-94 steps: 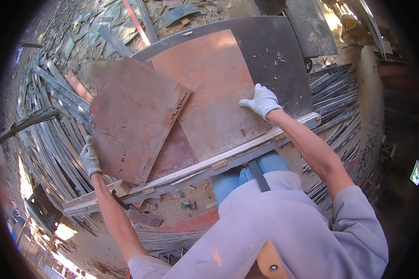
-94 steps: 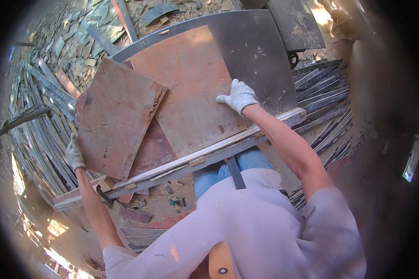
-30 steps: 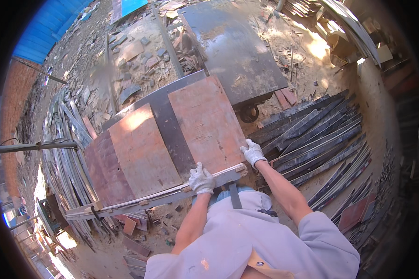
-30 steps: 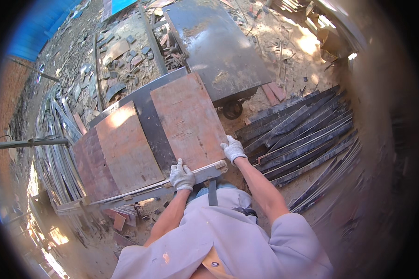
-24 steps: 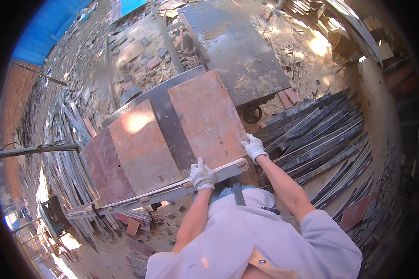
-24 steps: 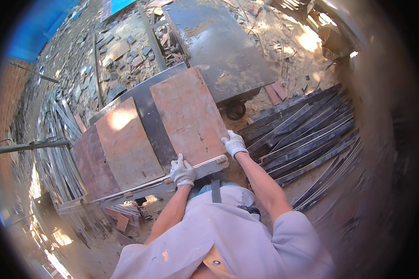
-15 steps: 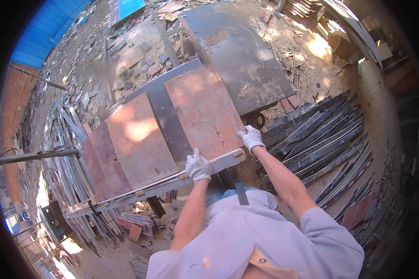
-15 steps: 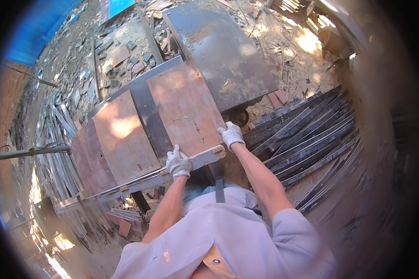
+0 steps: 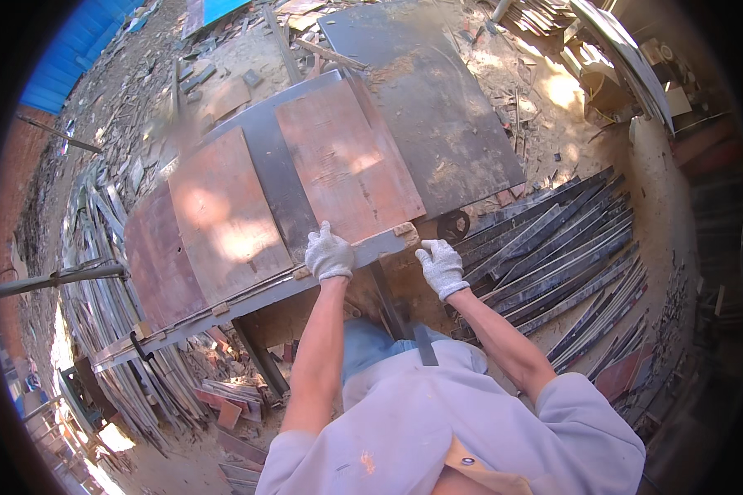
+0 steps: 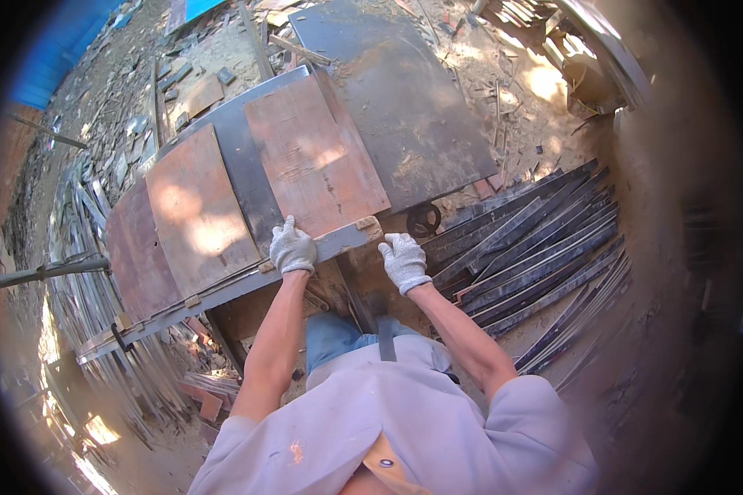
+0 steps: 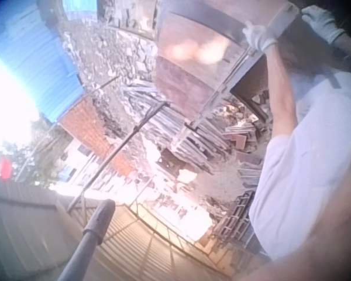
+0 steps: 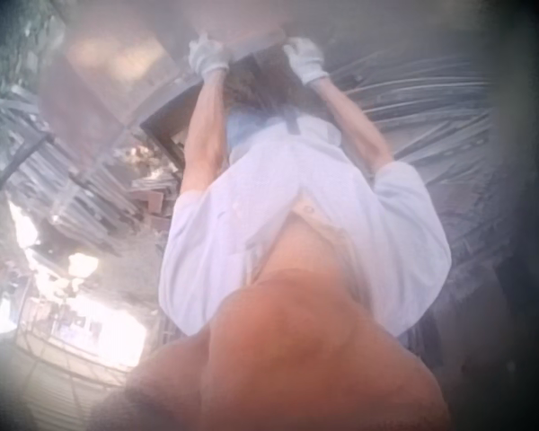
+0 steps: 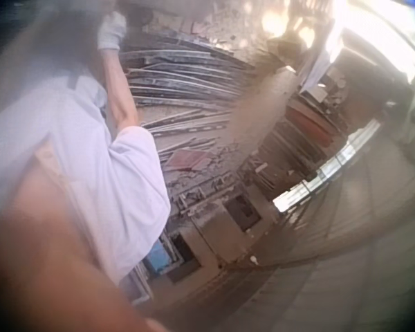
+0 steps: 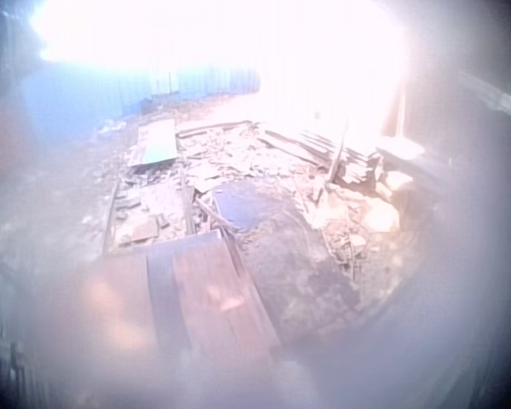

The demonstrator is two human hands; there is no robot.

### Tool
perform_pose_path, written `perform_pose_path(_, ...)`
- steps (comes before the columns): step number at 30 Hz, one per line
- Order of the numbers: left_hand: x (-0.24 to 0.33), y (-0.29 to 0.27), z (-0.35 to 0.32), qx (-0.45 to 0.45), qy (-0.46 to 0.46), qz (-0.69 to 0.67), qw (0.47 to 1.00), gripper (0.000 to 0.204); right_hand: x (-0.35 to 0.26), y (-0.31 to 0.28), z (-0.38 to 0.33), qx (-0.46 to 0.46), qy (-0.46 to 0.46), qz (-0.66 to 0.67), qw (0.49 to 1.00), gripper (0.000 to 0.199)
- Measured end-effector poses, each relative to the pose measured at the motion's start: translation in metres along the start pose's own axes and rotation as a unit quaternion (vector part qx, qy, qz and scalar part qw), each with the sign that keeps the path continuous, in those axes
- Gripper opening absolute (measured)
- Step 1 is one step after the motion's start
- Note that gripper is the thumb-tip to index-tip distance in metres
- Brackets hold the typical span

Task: The person places red and gray metal sheets onto a cutting machine, aligns them, and cuts them into smaller pieces. The person then stacks the cut pieces on the floor.

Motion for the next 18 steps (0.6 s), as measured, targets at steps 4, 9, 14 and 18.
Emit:
perform_pose_path(4,0.001,0.003,0.039,0.003,-0.001,-0.002,1.000,0.040,-0.029,0.015,-0.002,-0.028,0.030,0.036,0.998,0.027)
perform_pose_path(9,0.011,-0.003,0.083,0.007,-0.008,-0.016,1.000,0.038,-0.056,0.046,0.015,-0.176,0.272,0.204,0.924,0.041)
perform_pose_path(14,0.022,-0.007,0.126,0.001,-0.010,-0.009,1.000,0.034,-0.112,0.071,0.064,-0.249,0.357,0.340,0.833,0.052)
perform_pose_path(18,0.027,-0.008,0.157,-0.001,-0.013,-0.013,1.000,0.033,-0.132,0.064,0.080,-0.249,0.338,0.308,0.854,0.043)
Point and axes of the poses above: each hand's wrist, its own z-axis towards the middle knuckle, its own y-axis out of the palm, x = y × z, the point moved 4 cm from there along z, towards the middle knuckle, and after that the axes turned 5 degrees about x, right-handed, at the moved point
